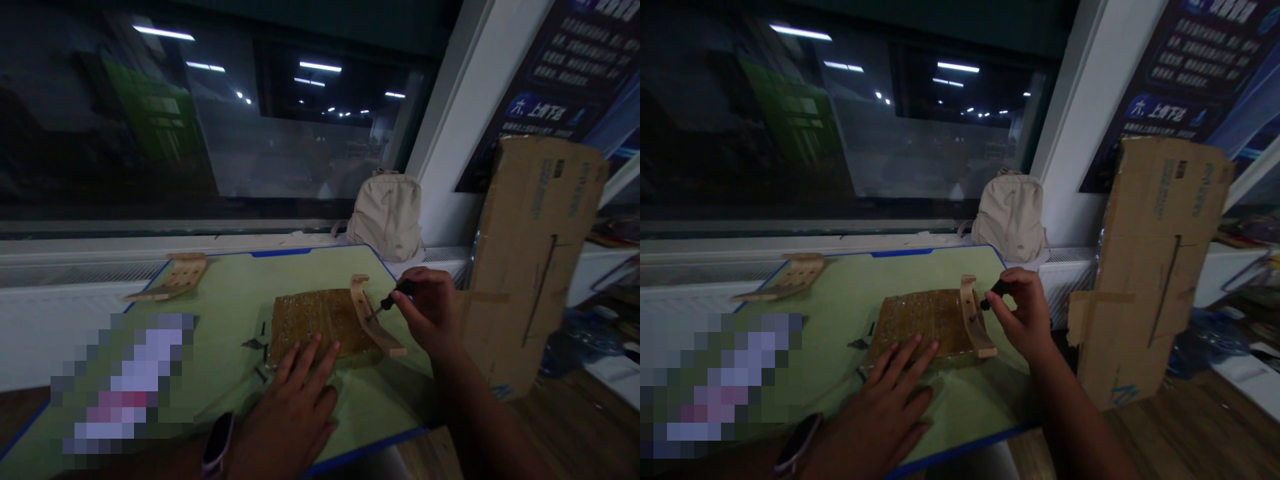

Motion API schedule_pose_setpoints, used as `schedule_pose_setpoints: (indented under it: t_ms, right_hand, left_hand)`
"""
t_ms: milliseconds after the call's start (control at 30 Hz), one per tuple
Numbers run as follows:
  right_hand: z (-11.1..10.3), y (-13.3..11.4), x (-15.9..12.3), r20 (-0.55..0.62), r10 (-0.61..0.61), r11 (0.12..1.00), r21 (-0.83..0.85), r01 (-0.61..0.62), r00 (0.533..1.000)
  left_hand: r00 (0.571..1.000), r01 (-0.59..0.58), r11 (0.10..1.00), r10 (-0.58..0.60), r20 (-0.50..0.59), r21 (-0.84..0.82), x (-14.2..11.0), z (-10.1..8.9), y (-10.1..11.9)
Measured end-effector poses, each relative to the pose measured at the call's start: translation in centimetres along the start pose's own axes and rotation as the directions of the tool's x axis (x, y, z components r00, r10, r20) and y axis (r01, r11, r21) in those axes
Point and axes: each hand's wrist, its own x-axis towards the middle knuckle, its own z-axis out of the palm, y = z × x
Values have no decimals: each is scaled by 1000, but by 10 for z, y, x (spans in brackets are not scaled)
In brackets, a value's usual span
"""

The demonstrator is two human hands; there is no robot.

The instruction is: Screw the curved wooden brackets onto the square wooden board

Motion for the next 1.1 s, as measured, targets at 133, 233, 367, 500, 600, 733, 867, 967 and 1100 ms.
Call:
schedule_pose_setpoints:
  t_ms: [133,233,367,500,600,733,867,967,1100]
  right_hand:
    - [-2,-4,1,120,-90,996,33,86,989]
    - [-2,-10,2,190,-65,996,72,52,980]
    - [0,-10,2,165,23,996,79,-36,986]
    - [-2,-3,1,37,-41,998,-41,42,998]
    - [-3,-3,1,61,-107,994,-28,109,992]
    - [0,-10,1,136,-71,993,105,57,988]
    - [2,-11,2,150,-30,992,129,11,988]
    - [-1,-5,4,44,-74,996,-47,76,996]
    - [-8,-2,6,129,-180,952,-226,206,975]
  left_hand:
    - [1000,-6,1000,6,-7,0,0,1,0]
    - [1000,-4,1000,4,-5,-5,-1,2,1]
    - [1000,6,1000,-6,-5,-8,-1,2,1]
    - [1000,-3,1000,3,-8,0,0,0,1]
    - [1000,-11,1000,11,-18,7,0,0,0]
    - [999,-9,1000,9,-42,1,-1,4,1]
    - [999,-11,1000,10,-49,-8,-3,5,0]
    - [999,-10,1000,10,-40,-3,-2,3,0]
    - [1000,-11,1000,11,-26,9,0,0,-1]
